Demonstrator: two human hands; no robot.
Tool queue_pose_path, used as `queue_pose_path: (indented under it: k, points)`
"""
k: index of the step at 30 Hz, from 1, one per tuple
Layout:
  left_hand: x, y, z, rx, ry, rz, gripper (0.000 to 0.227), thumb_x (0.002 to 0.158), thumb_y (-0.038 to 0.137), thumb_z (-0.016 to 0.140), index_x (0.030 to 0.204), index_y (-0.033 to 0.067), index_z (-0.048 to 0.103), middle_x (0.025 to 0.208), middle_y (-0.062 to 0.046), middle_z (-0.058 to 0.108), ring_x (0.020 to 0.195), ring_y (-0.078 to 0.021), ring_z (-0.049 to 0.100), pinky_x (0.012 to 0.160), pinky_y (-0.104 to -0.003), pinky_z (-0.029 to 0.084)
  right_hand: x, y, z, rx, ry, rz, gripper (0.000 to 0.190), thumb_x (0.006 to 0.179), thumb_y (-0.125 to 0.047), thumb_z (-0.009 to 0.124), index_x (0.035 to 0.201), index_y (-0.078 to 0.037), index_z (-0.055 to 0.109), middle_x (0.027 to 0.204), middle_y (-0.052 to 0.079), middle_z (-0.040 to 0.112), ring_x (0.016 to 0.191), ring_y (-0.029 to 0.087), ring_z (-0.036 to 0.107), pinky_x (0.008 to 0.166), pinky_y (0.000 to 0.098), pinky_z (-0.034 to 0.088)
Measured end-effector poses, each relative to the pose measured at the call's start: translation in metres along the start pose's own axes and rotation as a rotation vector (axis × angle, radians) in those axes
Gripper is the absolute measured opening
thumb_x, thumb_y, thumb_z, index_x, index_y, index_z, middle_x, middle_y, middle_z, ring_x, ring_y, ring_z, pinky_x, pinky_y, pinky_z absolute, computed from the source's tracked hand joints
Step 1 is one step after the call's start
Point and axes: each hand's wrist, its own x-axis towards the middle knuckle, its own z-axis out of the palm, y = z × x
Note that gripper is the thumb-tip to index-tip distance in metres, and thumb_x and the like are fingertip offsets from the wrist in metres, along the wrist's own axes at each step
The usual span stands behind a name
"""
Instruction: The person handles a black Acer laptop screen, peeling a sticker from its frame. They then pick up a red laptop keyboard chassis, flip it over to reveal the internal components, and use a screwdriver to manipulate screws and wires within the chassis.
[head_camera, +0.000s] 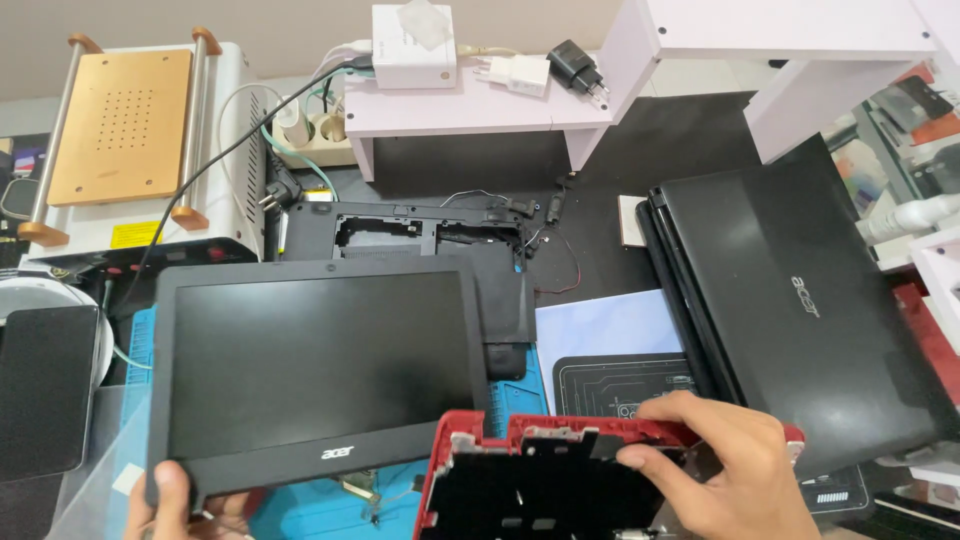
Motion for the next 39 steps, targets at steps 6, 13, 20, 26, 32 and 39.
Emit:
queue_pose_path:
  k: [6,13,20,26,32,39]
  points:
    - [-0.013,0.012,0.086,-0.15,0.122,0.005,0.032,0.107,0.018,0.061,0.127,-0.0063,0.059,0.109,-0.023,0.07,0.085,-0.032,0.075,0.07,-0.041,0.063,0.031,-0.031,0.009,0.075,0.126,0.222,0.026,0.073,-0.017,0.083,0.09,-0.001,0.075,0.071,0.005,0.073,0.059,0.011,0.069,0.058,0.0261,0.054]
    - [-0.008,-0.012,0.085,-0.206,0.056,0.02,0.023,0.107,0.012,0.063,0.117,-0.0087,0.064,0.094,-0.02,0.071,0.067,-0.0265,0.071,0.057,-0.038,0.063,0.034,0.036,0.044,0.62,0.033,0.362,0.023,0.099,-0.022,0.064,0.095,0.001,0.065,0.077,-0.005,0.06,0.073,0.004,0.051,0.065,0.0217,0.043]
    - [-0.015,-0.001,0.093,0.059,0.188,-0.024,0.028,0.101,0.011,0.067,0.121,-0.0081,0.065,0.092,-0.019,0.07,0.07,-0.0224,0.072,0.056,-0.039,0.062,0.023,0.037,0.046,0.875,0.019,0.463,0.03,0.112,-0.032,0.05,0.109,-0.003,0.058,0.089,-0.002,0.053,0.082,0.006,0.044,0.072,0.0233,0.04]
    - [-0.022,0.019,0.087,0.575,0.031,-0.005,0.037,0.093,0.017,0.073,0.123,-0.0037,0.069,0.086,-0.018,0.074,0.064,-0.0236,0.071,0.048,-0.035,0.056,0.016,0.003,0.069,1.077,0.188,0.745,0.03,0.1,-0.027,0.048,0.118,-0.006,0.06,0.11,0.002,0.07,0.102,0.011,0.062,0.092,0.0284,0.046]
    - [-0.01,0.014,0.074,0.962,0.038,0.408,0.044,0.085,0.021,0.082,0.126,0.008,0.075,0.093,-0.011,0.071,0.067,-0.0175,0.066,0.064,-0.033,0.053,-0.012,0.0,0.143,1.323,0.467,0.789,0.032,0.103,-0.018,0.046,0.128,-0.001,0.056,0.117,0.013,0.067,0.112,0.023,0.062,0.099,0.0364,0.046]
    - [0.03,-0.036,-0.016,0.191,-0.574,0.258,0.059,0.097,0.043,0.053,0.139,0.0024,0.061,0.129,-0.018,0.07,0.11,-0.0237,0.073,0.089,-0.035,0.06,-0.03,-0.034,0.208,1.726,0.324,0.453,0.052,0.099,-0.01,0.053,0.146,-0.01,0.032,0.138,0.021,0.057,0.126,0.037,0.058,0.098,0.0541,0.053]
